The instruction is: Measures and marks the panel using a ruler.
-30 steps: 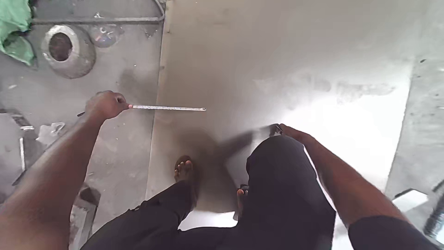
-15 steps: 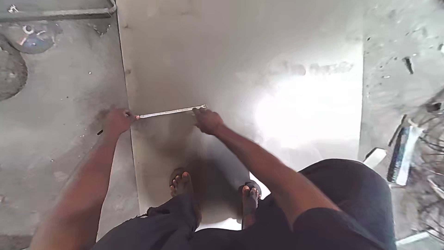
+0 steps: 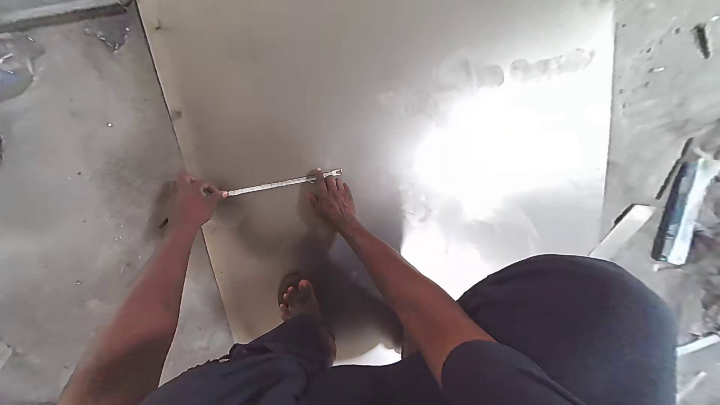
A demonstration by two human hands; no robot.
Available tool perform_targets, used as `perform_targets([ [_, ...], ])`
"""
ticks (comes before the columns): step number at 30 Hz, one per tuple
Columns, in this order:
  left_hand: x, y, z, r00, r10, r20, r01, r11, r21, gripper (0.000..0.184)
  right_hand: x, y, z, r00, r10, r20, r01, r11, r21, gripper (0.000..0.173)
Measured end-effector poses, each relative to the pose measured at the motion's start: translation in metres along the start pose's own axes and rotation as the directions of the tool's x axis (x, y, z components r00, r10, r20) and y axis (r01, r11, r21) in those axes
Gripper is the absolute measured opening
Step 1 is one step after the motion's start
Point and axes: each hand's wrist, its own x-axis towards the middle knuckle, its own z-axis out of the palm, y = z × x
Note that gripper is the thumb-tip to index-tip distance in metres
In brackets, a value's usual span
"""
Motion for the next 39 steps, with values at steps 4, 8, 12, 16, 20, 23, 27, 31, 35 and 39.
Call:
perform_targets([
  [4,-0.001,0.005,0.007,1.000,-0.018,0.007,0.017,0.999,0.030,0.038,-0.005,0.001,0.003,1.000,-0.011,-0.021,0.011,1.000,-0.005,0.068],
  [8,-0.008,0.021,0.002,0.998,-0.059,0.035,0.057,0.997,0.056,0.036,-0.006,0.003,0.009,0.996,0.000,-0.084,0.001,1.000,0.015,0.069],
  [12,-0.011,0.026,0.004,0.996,-0.072,0.046,0.070,0.997,0.041,0.037,-0.008,0.005,0.012,0.989,-0.024,-0.148,0.027,0.999,0.019,0.064],
  [16,-0.008,0.026,0.009,0.997,-0.068,0.033,0.067,0.998,0.013,0.036,-0.007,0.006,0.018,0.991,-0.030,-0.133,0.029,1.000,-0.008,0.062],
  [20,-0.008,0.028,0.010,0.997,-0.067,0.030,0.067,0.998,-0.011,0.034,-0.007,0.006,0.017,0.992,-0.026,-0.125,0.026,1.000,0.002,0.061],
  [23,-0.005,0.028,0.007,0.997,-0.058,0.058,0.056,0.998,0.033,0.037,-0.006,0.006,0.015,0.997,-0.019,-0.070,0.021,1.000,0.021,0.059],
  [27,-0.003,0.026,0.007,0.995,-0.070,0.068,0.067,0.996,0.052,0.037,-0.006,0.007,0.013,0.998,-0.031,-0.053,0.032,0.999,0.009,0.059],
  [31,-0.004,0.033,0.001,0.992,-0.092,0.085,0.086,0.994,0.068,0.037,-0.005,0.006,0.011,0.998,-0.031,-0.061,0.031,0.999,-0.009,0.058],
  [35,-0.004,0.034,0.001,0.990,-0.109,0.084,0.104,0.992,0.069,0.036,-0.006,0.005,0.012,0.994,-0.037,-0.104,0.035,0.999,-0.015,0.057],
  [39,-0.005,0.031,0.003,0.991,-0.110,0.075,0.106,0.993,0.060,0.037,-0.007,0.004,0.010,0.994,-0.032,-0.102,0.031,0.999,-0.010,0.057],
])
